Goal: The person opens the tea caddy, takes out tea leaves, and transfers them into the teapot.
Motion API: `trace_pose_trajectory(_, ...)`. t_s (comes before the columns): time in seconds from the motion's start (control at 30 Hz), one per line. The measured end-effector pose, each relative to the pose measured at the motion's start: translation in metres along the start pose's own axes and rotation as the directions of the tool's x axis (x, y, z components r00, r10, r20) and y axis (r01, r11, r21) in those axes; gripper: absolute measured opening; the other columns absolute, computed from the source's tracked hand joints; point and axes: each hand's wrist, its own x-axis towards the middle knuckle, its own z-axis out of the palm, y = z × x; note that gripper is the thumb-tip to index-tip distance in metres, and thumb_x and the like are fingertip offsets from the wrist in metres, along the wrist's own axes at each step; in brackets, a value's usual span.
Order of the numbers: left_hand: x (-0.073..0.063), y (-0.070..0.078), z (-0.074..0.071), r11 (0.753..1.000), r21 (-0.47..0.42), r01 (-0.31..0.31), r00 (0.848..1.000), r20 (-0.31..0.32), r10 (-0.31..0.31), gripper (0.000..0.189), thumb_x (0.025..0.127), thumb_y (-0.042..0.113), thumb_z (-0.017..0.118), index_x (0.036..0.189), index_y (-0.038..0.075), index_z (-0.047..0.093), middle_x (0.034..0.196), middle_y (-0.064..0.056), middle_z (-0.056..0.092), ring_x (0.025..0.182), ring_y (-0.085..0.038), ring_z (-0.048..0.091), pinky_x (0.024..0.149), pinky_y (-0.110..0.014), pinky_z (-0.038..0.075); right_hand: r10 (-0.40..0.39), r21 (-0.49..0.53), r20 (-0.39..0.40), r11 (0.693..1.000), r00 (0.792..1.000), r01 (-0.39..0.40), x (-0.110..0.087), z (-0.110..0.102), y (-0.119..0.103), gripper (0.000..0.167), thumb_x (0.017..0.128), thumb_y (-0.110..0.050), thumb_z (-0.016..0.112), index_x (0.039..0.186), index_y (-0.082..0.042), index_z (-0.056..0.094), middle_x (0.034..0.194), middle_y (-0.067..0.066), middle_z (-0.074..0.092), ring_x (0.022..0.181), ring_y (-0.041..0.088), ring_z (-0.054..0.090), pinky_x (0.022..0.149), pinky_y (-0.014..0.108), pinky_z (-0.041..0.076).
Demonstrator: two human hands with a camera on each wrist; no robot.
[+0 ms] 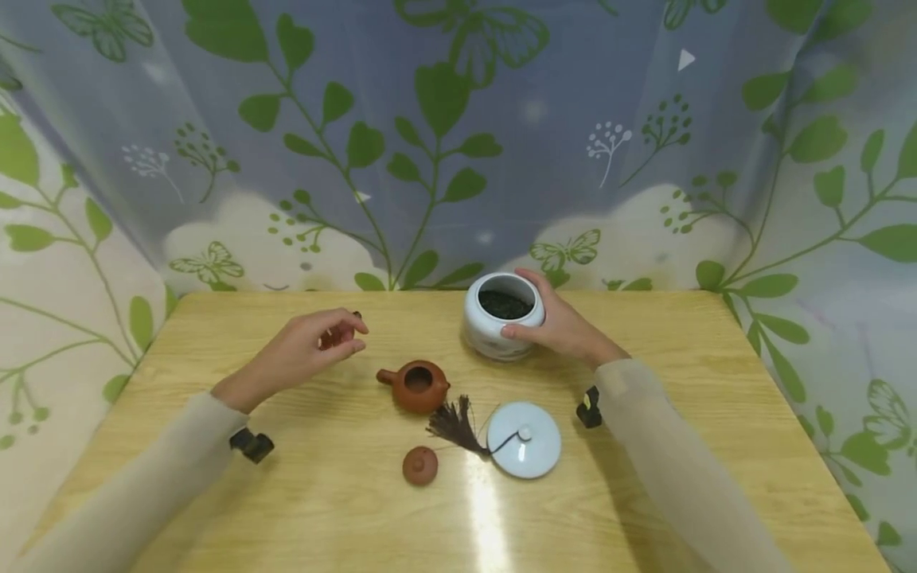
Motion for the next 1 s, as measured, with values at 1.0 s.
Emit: trace_pose_trajectory(1.0,-0.043,-0.072,-0.020,0.957,0.124,0.263,0.952,0.127,-0.278,0.027,0.102,0.024,0.081,0.121,0.008,0.071,0.096,0.000,0.068,0.079,-0.013,0.061,0.074,-0.035,0.052,0.009,0.018,0.000,1.000,1.000,-0.009,-0.001,0.001,-0.001,0.106,0.096,-0.018,0.083,0.175,-0.023,0.013,0.172,0.019,0.033,0.158,0.042,0.036,0.129,0.066,0.021)
